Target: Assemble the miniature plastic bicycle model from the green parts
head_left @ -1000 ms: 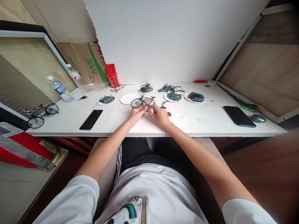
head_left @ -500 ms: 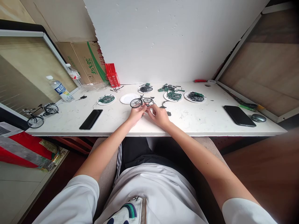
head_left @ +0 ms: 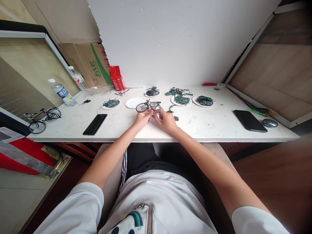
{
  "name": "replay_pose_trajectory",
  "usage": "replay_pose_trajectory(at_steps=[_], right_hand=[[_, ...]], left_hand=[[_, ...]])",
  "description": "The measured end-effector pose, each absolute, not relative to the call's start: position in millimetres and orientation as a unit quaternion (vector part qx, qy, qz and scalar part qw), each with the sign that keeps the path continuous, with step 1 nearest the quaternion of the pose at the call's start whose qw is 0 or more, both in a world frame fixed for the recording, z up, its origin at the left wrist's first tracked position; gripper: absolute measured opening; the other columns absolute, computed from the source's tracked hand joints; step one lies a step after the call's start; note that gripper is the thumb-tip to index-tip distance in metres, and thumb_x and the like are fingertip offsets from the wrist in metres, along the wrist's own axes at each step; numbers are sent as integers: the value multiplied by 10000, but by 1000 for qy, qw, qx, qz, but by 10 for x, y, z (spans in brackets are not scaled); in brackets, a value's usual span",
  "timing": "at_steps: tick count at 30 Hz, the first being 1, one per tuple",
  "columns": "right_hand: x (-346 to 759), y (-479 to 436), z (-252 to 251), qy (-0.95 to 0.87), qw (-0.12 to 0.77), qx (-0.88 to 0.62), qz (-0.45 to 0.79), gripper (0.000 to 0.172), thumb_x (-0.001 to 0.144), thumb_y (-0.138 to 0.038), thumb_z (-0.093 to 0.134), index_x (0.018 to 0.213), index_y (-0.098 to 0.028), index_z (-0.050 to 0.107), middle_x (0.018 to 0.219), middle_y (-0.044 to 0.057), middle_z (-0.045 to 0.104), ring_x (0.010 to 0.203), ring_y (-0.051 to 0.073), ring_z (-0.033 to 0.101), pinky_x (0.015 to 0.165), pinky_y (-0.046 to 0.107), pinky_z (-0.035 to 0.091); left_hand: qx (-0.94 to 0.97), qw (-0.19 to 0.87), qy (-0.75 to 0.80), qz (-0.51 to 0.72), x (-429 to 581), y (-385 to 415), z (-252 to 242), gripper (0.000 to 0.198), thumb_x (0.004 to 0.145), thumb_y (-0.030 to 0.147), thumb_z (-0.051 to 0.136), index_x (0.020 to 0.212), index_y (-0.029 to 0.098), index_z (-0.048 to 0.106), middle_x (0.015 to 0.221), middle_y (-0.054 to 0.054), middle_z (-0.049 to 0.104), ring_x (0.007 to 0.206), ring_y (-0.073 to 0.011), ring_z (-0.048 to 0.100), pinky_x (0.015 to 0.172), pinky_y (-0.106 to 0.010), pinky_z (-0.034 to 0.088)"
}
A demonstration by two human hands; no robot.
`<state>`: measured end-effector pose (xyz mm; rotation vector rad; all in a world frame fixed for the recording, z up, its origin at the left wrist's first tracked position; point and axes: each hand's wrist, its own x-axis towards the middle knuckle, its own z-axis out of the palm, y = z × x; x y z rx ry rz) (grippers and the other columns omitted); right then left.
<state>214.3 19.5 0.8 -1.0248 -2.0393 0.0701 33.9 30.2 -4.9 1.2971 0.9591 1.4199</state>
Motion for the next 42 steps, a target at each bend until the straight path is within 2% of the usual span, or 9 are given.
replay_pose_trajectory(at_steps=[6,25,36,42], right_hand=[[2144,185,23,-812,419,-404,41,226,1065,-387,511,1055,-211,651,652,-23,590,531,143,485,597,259,334],[2153,225,7,-814,402,-407,100,171,1031,-364,535,1046,-225,634,625,-37,579,522,158,495,596,270,332],[2155,219,33,-815,400,-403,113,140,1020,-351,542,1018,-227,608,630,-34,586,521,157,483,593,274,323],[2156,217,44,-815,404,-394,133,138,1005,-367,536,989,-235,574,624,-32,569,516,162,472,595,284,314]], left_hand=[[545,469,383,580,344,315,-71,525,835,556,881,1171,176,746,1219,-133,762,866,-184,693,614,-258,477],[558,462,420,547,360,306,-32,442,848,507,870,1083,146,770,1146,-150,799,779,-172,697,577,-240,477],[586,455,403,536,321,371,-166,514,883,609,823,1120,155,781,1110,-141,806,761,-178,713,570,-243,508],[586,450,418,528,322,382,-171,461,927,565,795,1110,143,761,1082,-131,805,741,-158,713,553,-214,498]])
